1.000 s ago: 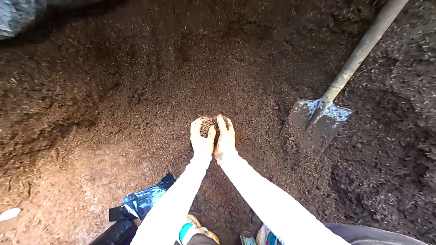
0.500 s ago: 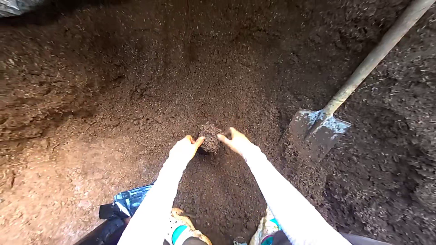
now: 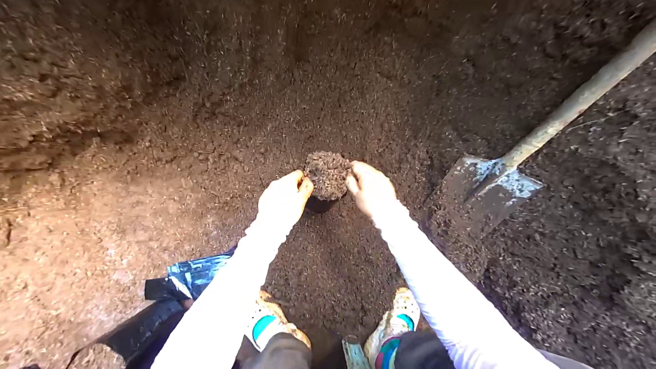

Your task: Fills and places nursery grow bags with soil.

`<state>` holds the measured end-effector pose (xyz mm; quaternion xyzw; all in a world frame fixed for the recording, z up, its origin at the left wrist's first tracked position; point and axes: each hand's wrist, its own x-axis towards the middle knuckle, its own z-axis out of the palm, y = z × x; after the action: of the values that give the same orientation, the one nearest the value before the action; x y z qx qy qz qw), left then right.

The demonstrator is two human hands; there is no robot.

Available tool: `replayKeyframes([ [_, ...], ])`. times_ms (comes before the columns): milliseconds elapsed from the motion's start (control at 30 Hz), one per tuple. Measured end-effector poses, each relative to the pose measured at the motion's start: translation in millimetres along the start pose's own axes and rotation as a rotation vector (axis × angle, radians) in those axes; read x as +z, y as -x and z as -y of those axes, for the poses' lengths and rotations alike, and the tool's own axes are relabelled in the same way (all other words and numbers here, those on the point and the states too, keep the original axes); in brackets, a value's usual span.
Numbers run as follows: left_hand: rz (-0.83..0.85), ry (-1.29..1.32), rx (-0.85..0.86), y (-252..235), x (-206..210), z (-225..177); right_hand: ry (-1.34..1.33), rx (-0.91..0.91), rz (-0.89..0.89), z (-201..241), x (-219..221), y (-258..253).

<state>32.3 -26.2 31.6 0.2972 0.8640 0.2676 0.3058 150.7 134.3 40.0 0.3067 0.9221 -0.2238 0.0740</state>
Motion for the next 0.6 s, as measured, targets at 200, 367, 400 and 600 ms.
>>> replayKeyframes([
  [200, 0.23, -0.092, -0.13, -23, 37, 14, -0.037, 0.09, 0.278, -17, 0, -23],
  [367, 0.205, 0.036, -0.079, -26, 46, 23, -0.586, 0.065, 0.118, 28, 5, -15],
  [400, 0.208, 0.062, -0.074, -24, 48, 23, -0.605, 0.126, 0.204, 27, 23, -21],
  [600, 0.159, 0.228, -0.054, -25, 56, 38, -0.815, -0.117, 0.207, 35, -5, -12],
])
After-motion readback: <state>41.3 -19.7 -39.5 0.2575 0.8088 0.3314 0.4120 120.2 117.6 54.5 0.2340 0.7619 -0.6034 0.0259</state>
